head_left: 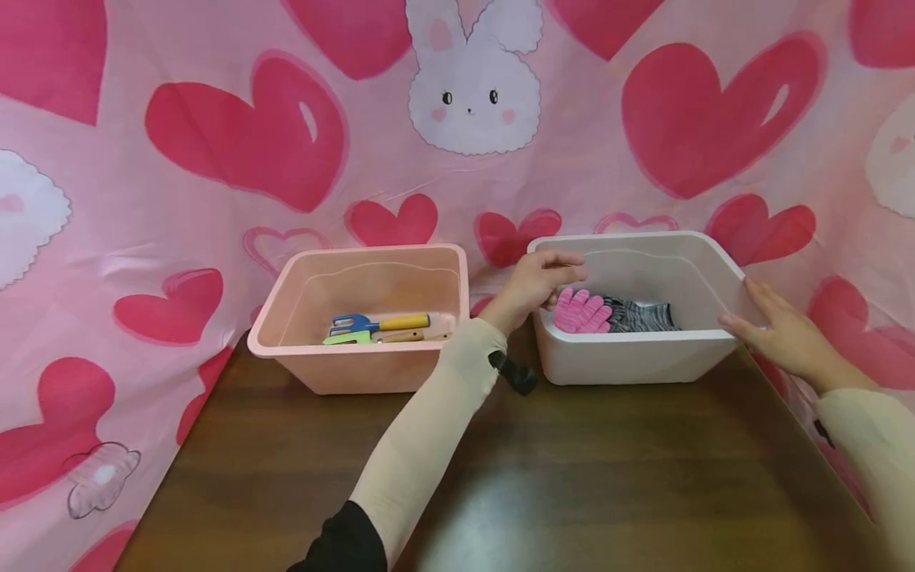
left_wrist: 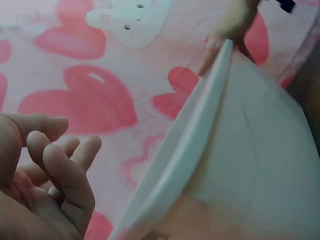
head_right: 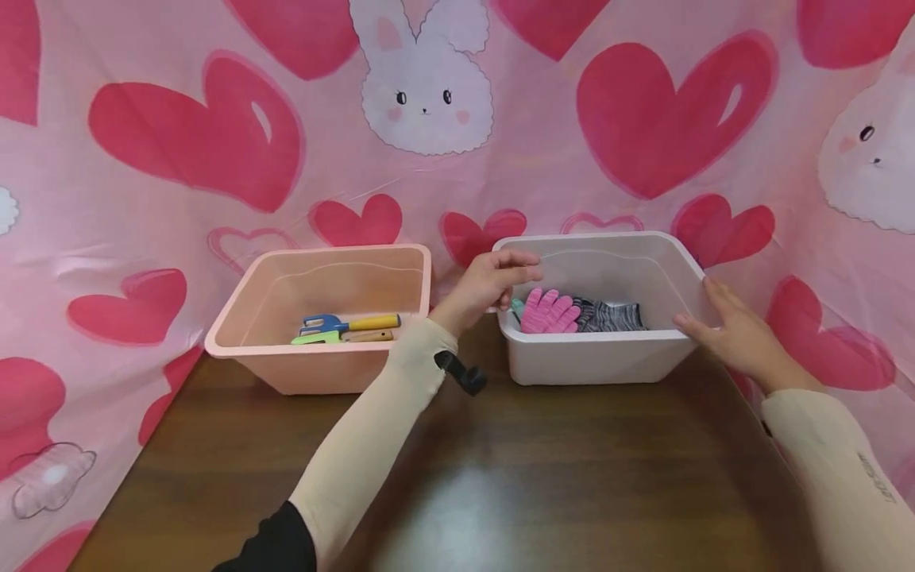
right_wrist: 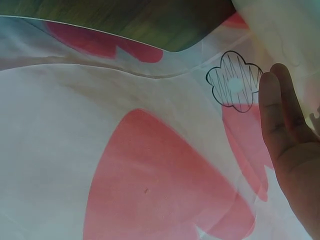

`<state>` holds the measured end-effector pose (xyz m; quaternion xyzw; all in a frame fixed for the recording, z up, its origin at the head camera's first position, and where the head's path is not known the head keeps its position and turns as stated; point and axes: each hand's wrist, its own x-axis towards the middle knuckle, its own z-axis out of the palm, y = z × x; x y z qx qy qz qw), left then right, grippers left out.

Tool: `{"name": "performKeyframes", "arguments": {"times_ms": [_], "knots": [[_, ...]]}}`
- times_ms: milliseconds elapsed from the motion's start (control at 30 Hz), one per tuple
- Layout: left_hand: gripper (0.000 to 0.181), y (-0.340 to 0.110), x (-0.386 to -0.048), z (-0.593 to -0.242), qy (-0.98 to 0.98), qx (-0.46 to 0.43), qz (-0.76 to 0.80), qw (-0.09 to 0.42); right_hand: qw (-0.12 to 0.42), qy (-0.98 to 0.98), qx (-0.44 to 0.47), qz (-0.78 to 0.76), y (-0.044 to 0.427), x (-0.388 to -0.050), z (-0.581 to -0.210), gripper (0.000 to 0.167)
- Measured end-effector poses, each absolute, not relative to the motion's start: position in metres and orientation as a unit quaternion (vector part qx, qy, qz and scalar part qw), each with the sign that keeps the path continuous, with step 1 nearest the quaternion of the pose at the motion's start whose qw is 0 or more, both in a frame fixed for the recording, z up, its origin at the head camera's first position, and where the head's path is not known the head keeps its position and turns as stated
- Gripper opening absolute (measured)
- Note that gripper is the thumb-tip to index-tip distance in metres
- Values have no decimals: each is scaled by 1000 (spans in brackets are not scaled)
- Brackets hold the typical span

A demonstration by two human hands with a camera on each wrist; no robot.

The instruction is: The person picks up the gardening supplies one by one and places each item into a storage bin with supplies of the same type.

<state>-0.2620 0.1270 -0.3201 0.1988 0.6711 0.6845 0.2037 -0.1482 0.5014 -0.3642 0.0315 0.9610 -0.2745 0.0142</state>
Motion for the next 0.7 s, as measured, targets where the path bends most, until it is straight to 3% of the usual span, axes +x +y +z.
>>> {"name": "performKeyframes", "arguments": {"times_ms": [367,600,700], "knots": [[11,104,-229,-332,752,279,590,92,-25,961,51,-272,522,-142,-373,100],[14,75,-212,-345,843,334,410,-102,-100,967,70,-225,516,-129,-376,90],[14,67,-207,-349,854,352,348,-159,-135,969,63,-199,506,-124,-375,84]]}}
